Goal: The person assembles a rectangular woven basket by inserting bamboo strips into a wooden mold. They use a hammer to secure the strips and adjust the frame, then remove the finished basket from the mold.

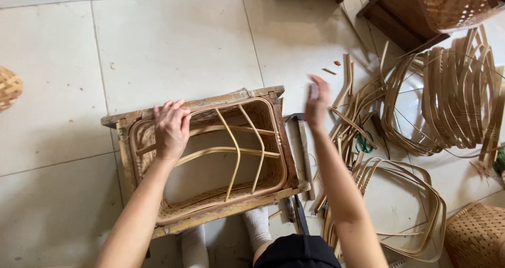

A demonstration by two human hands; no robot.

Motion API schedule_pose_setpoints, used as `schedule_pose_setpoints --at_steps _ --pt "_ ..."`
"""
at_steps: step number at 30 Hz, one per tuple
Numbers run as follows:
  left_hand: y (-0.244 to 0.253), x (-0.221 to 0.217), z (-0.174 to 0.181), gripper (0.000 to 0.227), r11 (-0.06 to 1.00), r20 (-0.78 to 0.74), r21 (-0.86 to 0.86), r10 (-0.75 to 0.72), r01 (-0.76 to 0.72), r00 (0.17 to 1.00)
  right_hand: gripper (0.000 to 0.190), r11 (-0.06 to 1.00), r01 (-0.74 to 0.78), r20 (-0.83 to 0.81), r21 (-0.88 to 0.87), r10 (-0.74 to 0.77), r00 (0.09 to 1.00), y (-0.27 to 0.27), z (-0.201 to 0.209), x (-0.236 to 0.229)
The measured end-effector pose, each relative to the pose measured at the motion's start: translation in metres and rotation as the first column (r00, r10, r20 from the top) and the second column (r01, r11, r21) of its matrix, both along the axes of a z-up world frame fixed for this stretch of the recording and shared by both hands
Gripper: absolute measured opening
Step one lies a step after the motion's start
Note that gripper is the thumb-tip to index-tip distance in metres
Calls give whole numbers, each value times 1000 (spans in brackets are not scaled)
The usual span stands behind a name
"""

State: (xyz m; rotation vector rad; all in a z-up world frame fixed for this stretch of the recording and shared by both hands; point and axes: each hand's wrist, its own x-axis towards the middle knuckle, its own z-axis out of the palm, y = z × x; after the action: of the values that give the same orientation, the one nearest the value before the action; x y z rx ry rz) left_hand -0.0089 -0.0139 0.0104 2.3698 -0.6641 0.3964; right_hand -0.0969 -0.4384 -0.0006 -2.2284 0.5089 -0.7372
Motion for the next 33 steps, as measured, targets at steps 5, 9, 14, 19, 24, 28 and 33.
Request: schedule_pose_setpoints --at_steps 5,9,14,19,24,28,33 --pt "-1 3 11 5 1000 -56 27 -5 6 998 54 876 49 -528 -480 -334 781 -125 -75 -98" --pt "6 -3 15 6 999 -53 26 -18 19 998 29 800 -269 -729 -536 -278 625 -124 -112 -136" --pt "6 2 6 11 1000 -46 4 -21 21 999 23 725 -337 -666 -601 -223 712 -100 -50 -78" --pt "6 7 -12 11 1000 -17 -26 -12 12 1000 20 867 -246 -277 -433 132 952 -17 89 18" --pt "9 7 -18 8 999 -51 44 -7 10 999 33 706 -344 -17 619 449 893 172 134 41" --pt "13 5 -16 9 999 -21 31 -18 18 1000 36 798 -281 -129 533 405 905 268 98 37" --pt "10 2 -11 8 1000 -59 24 -7 9 998 39 828 -195 -236 526 363 902 284 57 33"
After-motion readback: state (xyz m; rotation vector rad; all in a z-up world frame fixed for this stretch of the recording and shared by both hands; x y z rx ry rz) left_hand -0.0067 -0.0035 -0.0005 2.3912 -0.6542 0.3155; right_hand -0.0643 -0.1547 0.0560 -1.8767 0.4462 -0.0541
